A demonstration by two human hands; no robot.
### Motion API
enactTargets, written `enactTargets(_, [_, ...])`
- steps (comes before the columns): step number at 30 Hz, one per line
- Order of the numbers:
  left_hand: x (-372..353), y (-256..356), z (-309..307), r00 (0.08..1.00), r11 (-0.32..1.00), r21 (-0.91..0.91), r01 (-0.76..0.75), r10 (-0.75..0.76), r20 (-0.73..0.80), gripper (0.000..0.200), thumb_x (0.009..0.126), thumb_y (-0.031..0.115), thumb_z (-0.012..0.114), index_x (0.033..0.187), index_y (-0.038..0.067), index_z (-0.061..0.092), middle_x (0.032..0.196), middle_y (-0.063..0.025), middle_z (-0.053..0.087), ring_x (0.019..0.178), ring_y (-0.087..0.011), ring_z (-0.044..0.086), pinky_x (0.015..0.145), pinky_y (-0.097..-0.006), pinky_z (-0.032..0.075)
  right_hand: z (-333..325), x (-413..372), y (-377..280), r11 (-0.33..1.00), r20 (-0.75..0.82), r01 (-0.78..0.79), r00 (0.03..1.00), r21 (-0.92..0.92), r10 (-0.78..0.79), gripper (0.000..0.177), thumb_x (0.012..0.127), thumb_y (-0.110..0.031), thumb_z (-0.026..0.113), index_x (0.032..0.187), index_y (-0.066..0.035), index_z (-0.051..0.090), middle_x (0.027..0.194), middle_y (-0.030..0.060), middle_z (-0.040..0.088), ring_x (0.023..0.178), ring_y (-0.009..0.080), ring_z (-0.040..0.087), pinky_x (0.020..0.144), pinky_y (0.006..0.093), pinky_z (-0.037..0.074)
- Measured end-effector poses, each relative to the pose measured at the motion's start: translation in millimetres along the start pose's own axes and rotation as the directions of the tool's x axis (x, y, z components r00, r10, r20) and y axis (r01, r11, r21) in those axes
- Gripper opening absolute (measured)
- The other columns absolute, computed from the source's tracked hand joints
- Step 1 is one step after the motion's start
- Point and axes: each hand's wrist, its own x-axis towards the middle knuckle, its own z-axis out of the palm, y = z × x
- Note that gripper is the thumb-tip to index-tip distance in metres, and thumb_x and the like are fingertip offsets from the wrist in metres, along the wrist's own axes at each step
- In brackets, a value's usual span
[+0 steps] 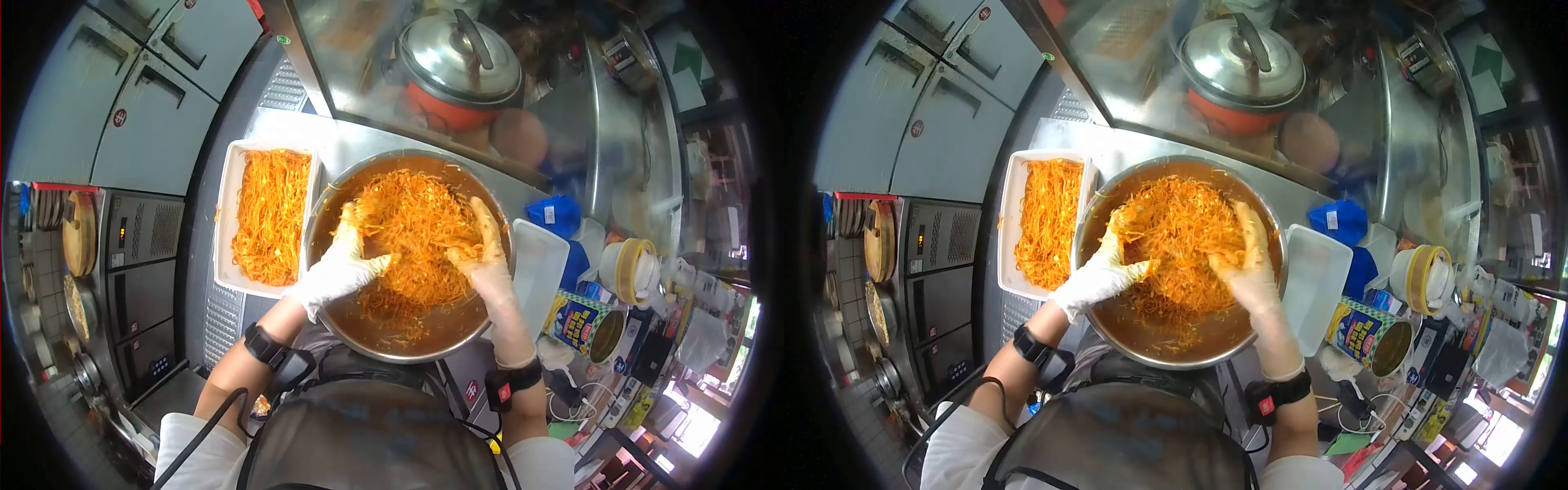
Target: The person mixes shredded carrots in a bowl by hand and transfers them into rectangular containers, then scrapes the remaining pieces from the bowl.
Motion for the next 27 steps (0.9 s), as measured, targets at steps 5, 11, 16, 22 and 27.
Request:
enactTargets(5, [26,-40,20,0.951,0.74,-0.611,0.282,-0.299,0.076,0.093,0.076,-0.004,0.07,0.146,0.006,0.009,0.135,-0.0134,0.043,0.114,-0.0198,0.051,0.093,-0.0306,0.046,40,29,31,0.78,0.107,-0.535,0.84,0.326,0.531,0.097,0.074,-0.02,0.08,0.149,-0.017,0.019,0.149,0.0161,0.026,0.133,0.027,0.034,0.11,0.0405,0.03])
enactTargets(11, [12,-24,22,0.978,0.776,-0.596,0.207,-0.141,0.156,0.063,0.08,0.005,0.069,0.136,0.001,0.039,0.125,-0.01,0.054,0.111,-0.0165,0.053,0.094,-0.0296,0.046,50,14,21,0.742,0.2,-0.417,0.908,0.525,0.369,0.064,0.081,-0.005,0.071,0.137,-0.003,0.039,0.125,0.0072,0.055,0.112,0.0169,0.053,0.095,0.029,0.044])
enactTargets(16, [-8,1,19,0.979,0.677,-0.711,0.19,-0.081,0.186,0.066,0.081,0.007,0.069,0.138,0.0,0.035,0.123,-0.0101,0.055,0.11,-0.0167,0.053,0.094,-0.0289,0.046,40,0,-34,0.687,0.15,-0.426,0.893,0.589,0.425,0.051,0.081,-0.004,0.069,0.128,-0.001,0.048,0.119,0.0076,0.059,0.105,0.0168,0.057,0.09,0.0294,0.048])
enactTargets(22, [-13,8,15,0.92,0.668,-0.638,0.381,-0.208,0.332,0.073,0.082,0.016,0.07,0.14,-0.002,0.028,0.126,-0.0147,0.052,0.115,-0.0184,0.05,0.096,-0.0304,0.044,32,-16,-45,0.676,0.119,-0.417,0.889,0.607,0.442,0.052,0.082,-0.006,0.069,0.128,-0.002,0.047,0.12,0.0092,0.059,0.108,0.0192,0.058,0.089,0.0315,0.049])
enactTargets(27, [-32,44,-3,0.94,0.754,-0.576,0.316,-0.168,0.296,0.071,0.081,0.019,0.07,0.137,-0.002,0.033,0.127,-0.0157,0.051,0.117,-0.0207,0.048,0.099,-0.032,0.041,36,-33,-92,0.657,0.046,-0.313,0.92,0.686,0.389,0.046,0.087,-0.006,0.062,0.129,0.001,0.046,0.122,0.0123,0.057,0.107,0.0209,0.058,0.09,0.0337,0.05])
